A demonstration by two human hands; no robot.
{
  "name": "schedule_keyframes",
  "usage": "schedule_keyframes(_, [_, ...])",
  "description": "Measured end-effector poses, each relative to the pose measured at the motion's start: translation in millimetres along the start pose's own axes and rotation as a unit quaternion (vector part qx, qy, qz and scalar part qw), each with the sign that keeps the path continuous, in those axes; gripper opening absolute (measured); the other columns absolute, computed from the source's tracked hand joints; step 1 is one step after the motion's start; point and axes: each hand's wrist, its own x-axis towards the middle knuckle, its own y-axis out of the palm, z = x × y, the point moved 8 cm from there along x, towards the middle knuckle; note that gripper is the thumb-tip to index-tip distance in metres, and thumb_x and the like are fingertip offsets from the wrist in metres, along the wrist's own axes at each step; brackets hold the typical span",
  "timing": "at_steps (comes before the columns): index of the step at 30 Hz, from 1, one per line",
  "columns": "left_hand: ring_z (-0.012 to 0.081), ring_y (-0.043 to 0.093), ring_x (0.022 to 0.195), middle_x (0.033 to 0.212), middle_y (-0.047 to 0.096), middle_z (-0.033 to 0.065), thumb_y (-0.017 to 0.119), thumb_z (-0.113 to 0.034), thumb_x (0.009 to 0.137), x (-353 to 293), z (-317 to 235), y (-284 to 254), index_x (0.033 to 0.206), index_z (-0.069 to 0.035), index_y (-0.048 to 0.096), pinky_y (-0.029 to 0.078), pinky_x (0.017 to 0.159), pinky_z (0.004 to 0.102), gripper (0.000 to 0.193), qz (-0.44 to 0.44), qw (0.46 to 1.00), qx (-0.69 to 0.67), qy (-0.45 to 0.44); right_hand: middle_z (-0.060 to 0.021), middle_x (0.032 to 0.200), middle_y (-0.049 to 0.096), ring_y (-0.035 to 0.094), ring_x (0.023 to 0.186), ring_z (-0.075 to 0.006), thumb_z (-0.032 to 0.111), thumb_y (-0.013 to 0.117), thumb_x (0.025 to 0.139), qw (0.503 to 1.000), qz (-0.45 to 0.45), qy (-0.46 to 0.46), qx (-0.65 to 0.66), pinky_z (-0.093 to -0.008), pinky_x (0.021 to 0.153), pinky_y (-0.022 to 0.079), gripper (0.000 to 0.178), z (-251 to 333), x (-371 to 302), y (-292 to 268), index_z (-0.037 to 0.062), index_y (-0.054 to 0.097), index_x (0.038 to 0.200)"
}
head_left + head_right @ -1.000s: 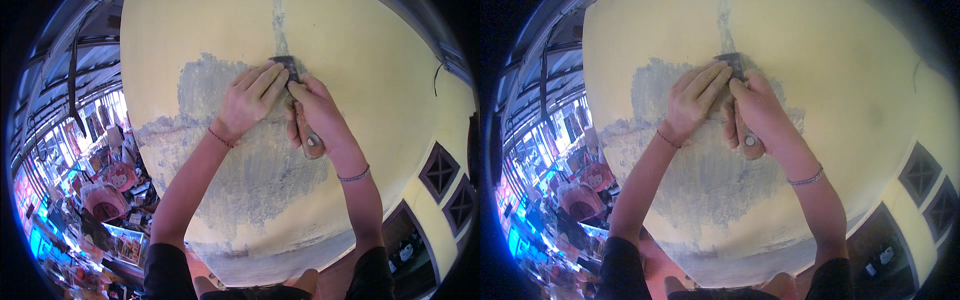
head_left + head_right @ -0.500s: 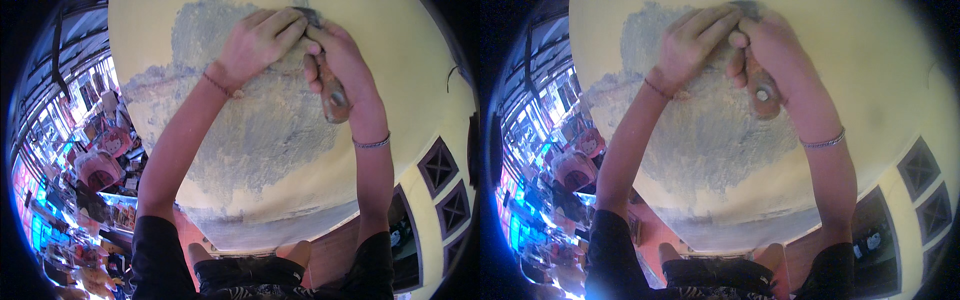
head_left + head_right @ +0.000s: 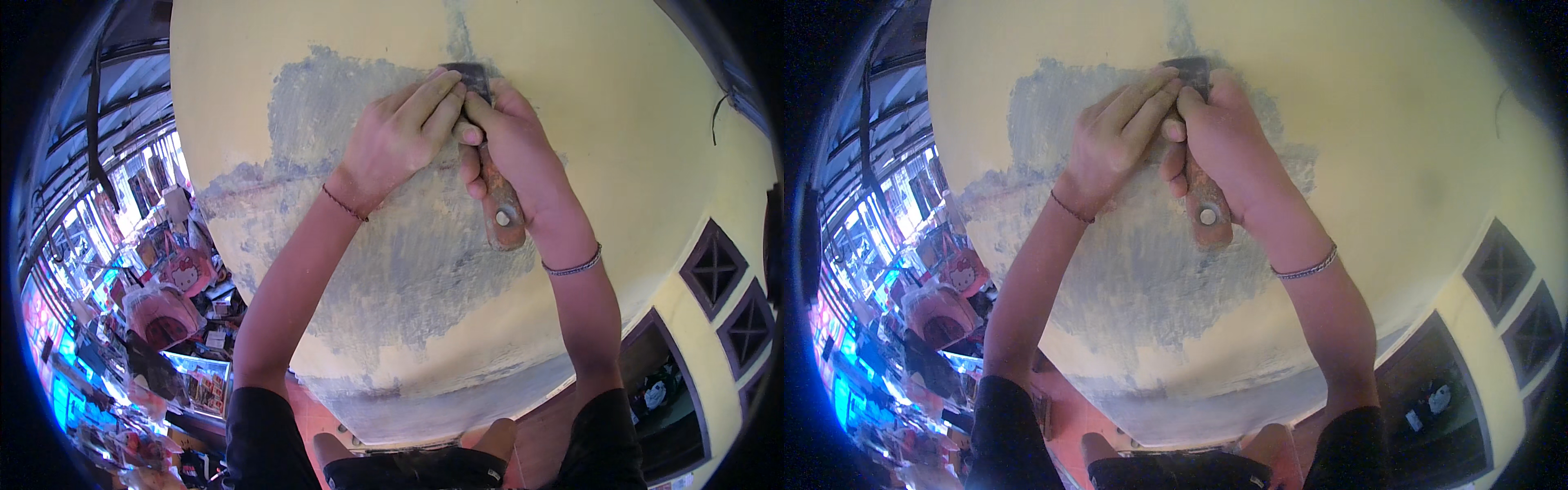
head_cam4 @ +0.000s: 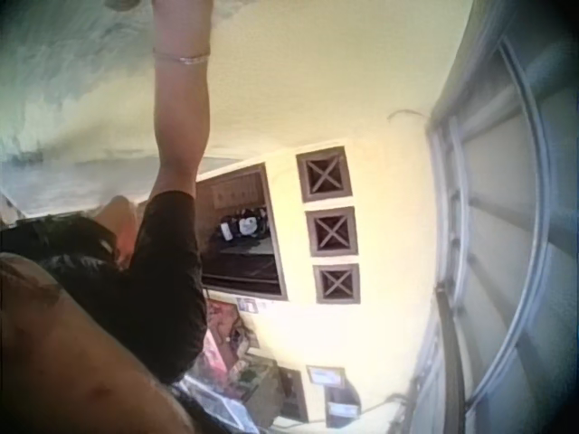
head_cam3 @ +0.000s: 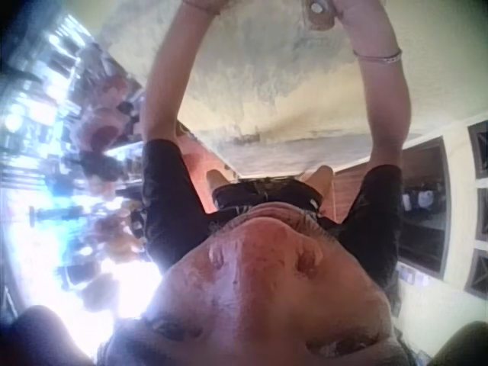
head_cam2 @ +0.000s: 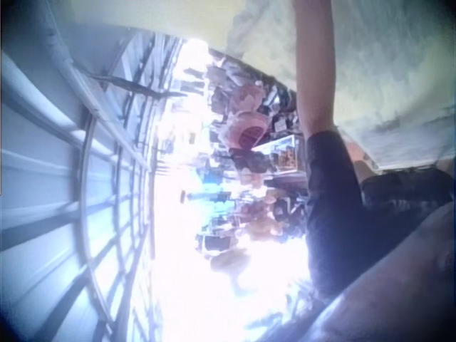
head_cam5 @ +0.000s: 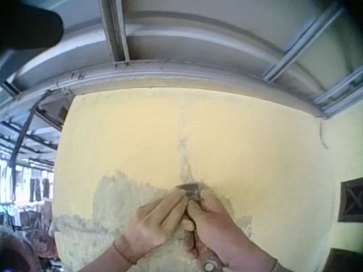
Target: The person scrapes a wall surface with a hand scraper, removing loose material from a large patch. The person repeatedly scrapes the same area, occasionally pausing to wipe the scraper or adjust position.
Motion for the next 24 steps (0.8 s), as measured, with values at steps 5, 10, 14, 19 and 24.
schedule_keyframes(5, [0.025,0.074,0.097,0.116,0.07,0.0113,0.071,-0.005,0.078,2.1,1.8,0.8,0.104,0.0,0.068,0.063,0.073,0.0291,0.027,0.003,1.0,0.009,-0.017,-0.005,0.071,0.054,0.057,0.044,-0.0189,0.016,0.046,0.104,1.0,0.003,-0.002,-0.016,-0.0333,0.038,0.046,0.013,-0.6,2.2,-0.7,0.0042,0.043,0.102])
schedule_keyframes(10, [0.0244,0.074,0.098,0.116,0.07,0.0112,0.072,-0.005,0.077,4.2,3.1,0.6,0.101,-0.001,0.067,0.063,0.072,0.0285,0.025,0.02,0.999,0.025,-0.024,-0.0078,0.068,0.053,0.056,0.043,-0.0194,0.018,0.049,0.103,1.0,0.009,0.011,0.013,-0.0341,0.037,0.046,0.016,-1.3,5.1,3.1,0.0031,0.043,0.098])
schedule_keyframes(14, [0.0258,0.073,0.102,0.116,0.071,0.0117,0.072,-0.007,0.077,4.1,3.6,1.7,0.104,-0.001,0.068,0.063,0.075,0.0307,0.028,0.024,0.999,0.011,-0.027,-0.0087,0.066,0.053,0.056,0.042,-0.0199,0.018,0.049,0.103,1.0,-0.005,0.025,0.006,-0.0345,0.036,0.045,0.018,-3.4,3.9,3.3,0.0026,0.044,0.096])
schedule_keyframes(19, [0.029,0.074,0.102,0.119,0.072,0.0127,0.073,-0.009,0.077,2.4,9.4,5.7,0.108,0.0,0.069,0.062,0.08,0.0348,0.032,0.046,0.997,-0.009,-0.061,-0.0088,0.061,0.052,0.055,0.041,-0.0208,0.016,0.048,0.101,1.0,-0.019,0.005,0.023,-0.0349,0.035,0.044,0.017,-2.7,2.5,5.3,0.0025,0.046,0.092])
schedule_keyframes(24, [0.0248,0.074,0.1,0.116,0.07,0.012,0.071,-0.003,0.077,6.8,6.3,-0.6,0.102,-0.001,0.066,0.064,0.073,0.0289,0.025,0.014,1.0,0.015,-0.016,-0.009,0.059,0.053,0.055,0.04,-0.0204,0.015,0.048,0.101,0.999,-0.01,-0.011,0.042,-0.0347,0.035,0.043,0.014,1.5,4.8,8.9,0.0027,0.047,0.093])
